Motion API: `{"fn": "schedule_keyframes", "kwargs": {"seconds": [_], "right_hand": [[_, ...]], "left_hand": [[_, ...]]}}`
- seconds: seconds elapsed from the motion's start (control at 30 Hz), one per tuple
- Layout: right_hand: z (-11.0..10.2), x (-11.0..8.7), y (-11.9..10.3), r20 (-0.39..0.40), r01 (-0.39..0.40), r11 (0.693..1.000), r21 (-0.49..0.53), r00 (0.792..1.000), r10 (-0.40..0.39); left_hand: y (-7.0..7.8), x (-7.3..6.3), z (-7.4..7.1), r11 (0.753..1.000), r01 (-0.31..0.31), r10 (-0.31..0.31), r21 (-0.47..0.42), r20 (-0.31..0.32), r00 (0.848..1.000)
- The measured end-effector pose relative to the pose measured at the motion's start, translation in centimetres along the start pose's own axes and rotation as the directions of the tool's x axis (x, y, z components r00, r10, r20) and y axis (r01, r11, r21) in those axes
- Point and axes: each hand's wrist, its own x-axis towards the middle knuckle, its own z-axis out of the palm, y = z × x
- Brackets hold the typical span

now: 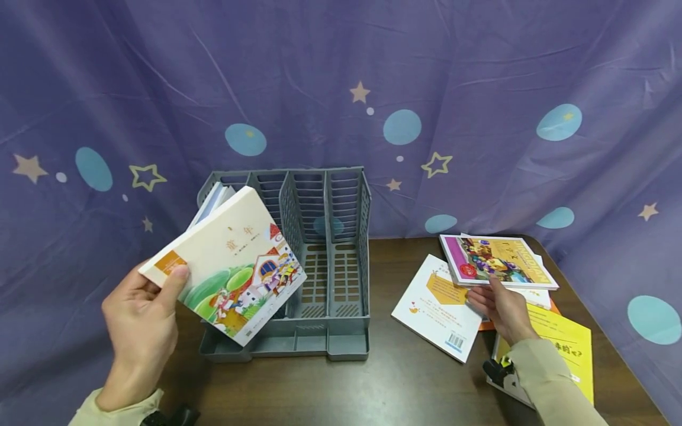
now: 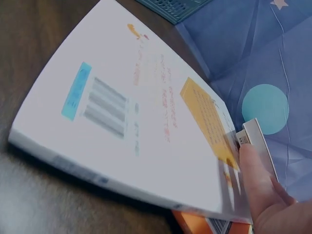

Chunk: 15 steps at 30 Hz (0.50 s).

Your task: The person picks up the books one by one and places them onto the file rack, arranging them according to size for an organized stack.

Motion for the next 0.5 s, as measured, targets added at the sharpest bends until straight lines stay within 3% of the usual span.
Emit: {"fn": "schedule_keyframes", "kwargs": {"seconds": [0.13, 0.3, 0.5], "right_hand": [[0.3, 0.4, -0.1, -0.068, -0.03, 1.0, 0.01, 0.997, 0.03], [0.5, 0.8, -0.1, -0.142, -0.093, 0.995, 0.033, 0.985, 0.097], [0.4, 1.1, -0.3, -0.091, -0.13, 0.988, 0.089, 0.986, 0.138]], "left_hand": [[-0.2, 0.0, -0.1, 1.0, -0.002, 0.002, -0.007, -0.031, 1.0], [-0.3, 0.3, -0.2, 0.998, 0.0, 0.004, 0.06, -0.068, 0.998], [-0.4, 0.8, -0.5, 0.993, -0.001, 0.015, 0.117, -0.119, 0.993]]}}
